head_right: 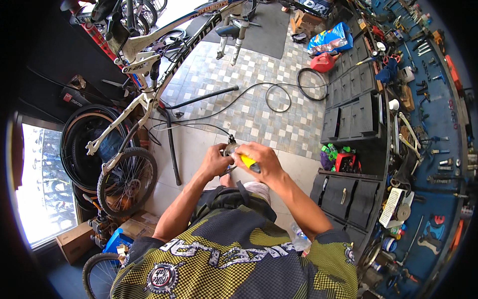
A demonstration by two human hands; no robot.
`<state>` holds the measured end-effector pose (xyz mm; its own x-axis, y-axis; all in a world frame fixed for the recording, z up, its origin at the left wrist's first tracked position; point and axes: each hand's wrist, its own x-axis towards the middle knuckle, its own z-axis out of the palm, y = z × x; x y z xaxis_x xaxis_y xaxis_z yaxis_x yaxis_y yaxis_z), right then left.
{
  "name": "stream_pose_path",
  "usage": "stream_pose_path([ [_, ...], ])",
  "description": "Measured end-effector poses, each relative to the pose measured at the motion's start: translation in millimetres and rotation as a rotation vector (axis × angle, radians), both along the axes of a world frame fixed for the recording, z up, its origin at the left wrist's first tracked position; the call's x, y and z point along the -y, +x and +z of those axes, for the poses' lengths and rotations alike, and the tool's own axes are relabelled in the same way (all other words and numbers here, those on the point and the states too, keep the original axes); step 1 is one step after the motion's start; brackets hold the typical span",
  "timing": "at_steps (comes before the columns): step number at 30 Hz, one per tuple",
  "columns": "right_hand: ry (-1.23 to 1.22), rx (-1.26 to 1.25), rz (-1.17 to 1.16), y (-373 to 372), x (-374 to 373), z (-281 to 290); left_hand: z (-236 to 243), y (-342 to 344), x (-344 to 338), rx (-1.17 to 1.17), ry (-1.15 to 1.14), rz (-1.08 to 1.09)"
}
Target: The person works on a bicycle mounted on a repair stand, using a screwdriver to adjust the rear derailleur and other components. They manipulate cables and tools while standing in a cluttered workshop.
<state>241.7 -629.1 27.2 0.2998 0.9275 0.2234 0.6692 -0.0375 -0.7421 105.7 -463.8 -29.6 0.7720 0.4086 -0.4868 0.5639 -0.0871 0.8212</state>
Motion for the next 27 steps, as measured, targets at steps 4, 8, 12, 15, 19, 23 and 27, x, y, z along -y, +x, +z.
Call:
stream_pose_path([
  [4, -0.142, 0.021, -0.416, 11.0, 4.2, 3.1, 5.1, -5.3, -3.1, 0.015, -0.027, 0.023],
  [8, -0.012, -0.148, -0.041, 6.9, 6.0, 7.3, -2.6, -6.0, -6.9, 0.148, -0.186, 0.003],
  [12, -0.058, -0.047, -0.448, 0.3, 4.6, 13.5, -10.0, -8.6, -8.5, 0.083, -0.381, 0.041],
  [15, 0.073, -0.125, -0.058, -1.4, 5.4, 18.0, -4.9, -10.6, -6.3, 0.149, -0.366, -0.002],
  [19, 0.006, -0.005, -0.391, -1.9, 5.9, 19.4, 6.5, -12.6, -5.1, 0.105, -0.089, -0.081],
  [23, 0.045, 0.100, -0.060, -11.2, 2.5, 16.1, 3.4, -2.7, 6.5, 0.186, 0.178, -0.056],
  [27, -0.116, 0.341, -0.310, -19.8, -4.5, 11.6, -0.3, 2.2, 15.1, 0.140, 0.303, -0.035],
])
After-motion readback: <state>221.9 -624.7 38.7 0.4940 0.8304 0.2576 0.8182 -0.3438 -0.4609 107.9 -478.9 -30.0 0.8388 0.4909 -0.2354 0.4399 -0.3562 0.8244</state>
